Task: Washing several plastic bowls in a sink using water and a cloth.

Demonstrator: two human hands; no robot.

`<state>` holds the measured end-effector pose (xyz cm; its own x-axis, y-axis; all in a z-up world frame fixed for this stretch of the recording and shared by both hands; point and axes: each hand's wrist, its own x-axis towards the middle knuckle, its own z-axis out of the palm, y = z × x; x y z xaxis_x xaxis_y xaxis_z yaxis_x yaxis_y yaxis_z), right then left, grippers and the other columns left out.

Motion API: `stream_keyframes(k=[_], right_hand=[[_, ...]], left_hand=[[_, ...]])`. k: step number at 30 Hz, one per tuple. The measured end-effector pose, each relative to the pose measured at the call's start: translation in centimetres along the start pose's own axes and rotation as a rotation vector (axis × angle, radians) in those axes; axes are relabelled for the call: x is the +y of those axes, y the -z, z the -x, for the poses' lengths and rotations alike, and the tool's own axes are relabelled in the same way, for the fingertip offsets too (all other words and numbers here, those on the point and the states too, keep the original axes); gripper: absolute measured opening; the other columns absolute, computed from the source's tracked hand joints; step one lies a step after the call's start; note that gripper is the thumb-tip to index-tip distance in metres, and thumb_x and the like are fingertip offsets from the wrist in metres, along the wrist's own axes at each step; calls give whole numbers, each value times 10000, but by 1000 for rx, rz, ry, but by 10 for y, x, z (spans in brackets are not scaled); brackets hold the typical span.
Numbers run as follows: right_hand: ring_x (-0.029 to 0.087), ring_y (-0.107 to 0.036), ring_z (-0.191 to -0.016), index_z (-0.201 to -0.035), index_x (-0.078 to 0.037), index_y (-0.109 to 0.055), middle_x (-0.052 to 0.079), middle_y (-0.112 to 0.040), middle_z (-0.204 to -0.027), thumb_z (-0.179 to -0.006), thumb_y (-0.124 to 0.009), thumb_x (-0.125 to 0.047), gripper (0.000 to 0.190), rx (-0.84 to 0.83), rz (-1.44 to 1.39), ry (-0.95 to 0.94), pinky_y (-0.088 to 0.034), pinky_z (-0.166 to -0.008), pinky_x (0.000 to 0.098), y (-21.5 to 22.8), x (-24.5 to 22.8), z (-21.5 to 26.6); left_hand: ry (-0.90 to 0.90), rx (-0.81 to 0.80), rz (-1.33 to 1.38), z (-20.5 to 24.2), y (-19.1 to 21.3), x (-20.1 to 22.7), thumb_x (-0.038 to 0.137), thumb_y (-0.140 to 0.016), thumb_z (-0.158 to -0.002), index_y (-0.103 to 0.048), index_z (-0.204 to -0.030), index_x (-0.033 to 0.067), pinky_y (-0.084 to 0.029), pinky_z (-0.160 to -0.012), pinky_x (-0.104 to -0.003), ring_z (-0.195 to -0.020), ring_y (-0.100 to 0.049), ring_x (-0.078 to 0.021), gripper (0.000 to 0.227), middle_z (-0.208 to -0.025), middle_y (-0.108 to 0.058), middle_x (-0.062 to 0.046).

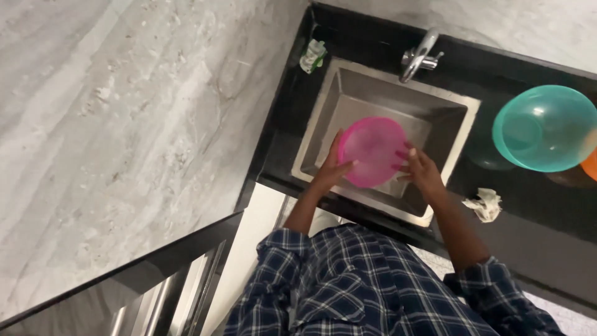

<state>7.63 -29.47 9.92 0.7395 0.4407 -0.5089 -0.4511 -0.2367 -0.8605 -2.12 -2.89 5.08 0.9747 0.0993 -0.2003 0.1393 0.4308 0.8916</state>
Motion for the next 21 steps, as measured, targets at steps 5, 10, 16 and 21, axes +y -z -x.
stream_keyframes(k=[5,10,16,21], right_hand=[[251,-679,-1078,-1486,-77,-480,132,-638,-1297,-1043,-444,-575,668,140,-116,145,-590,-885,410,23,-4,14],[168,-640,-1071,-1394,-95,-517,60,-627,-1191,-1099,-479,-495,498,178,-227,305,-568,-949,378,29,-30,31],[133,-613,-1115,-1268,-87,-514,54,-632,-1297,-1138,-529,-379,320,258,-330,482,-530,-994,336,24,-42,43],[170,-555,-1293,-1381,-50,-511,104,-553,-1438,-1154,-547,-275,321,386,-157,616,-456,-1118,355,7,-60,69]], left_hand=[[2,-121,-930,-24,-3,9,318,-731,-1037,12,-1678,97,-428,-1062,-407,-1294,-424,-329,1006,-1464,-400,-227],[154,-189,-576,-36,-4,-1,378,-587,-1047,3,-1724,140,-509,-901,-396,-1052,-522,-254,929,-1371,-482,-232],[-49,-249,-276,-41,-17,25,354,-601,-1076,-135,-1710,137,-331,-1179,-403,-1486,-312,-239,816,-1723,-239,-119],[-27,-291,-307,-23,-55,110,355,-645,-1025,-183,-1687,117,-299,-1229,-463,-1571,-273,-289,841,-1734,-245,-144]])
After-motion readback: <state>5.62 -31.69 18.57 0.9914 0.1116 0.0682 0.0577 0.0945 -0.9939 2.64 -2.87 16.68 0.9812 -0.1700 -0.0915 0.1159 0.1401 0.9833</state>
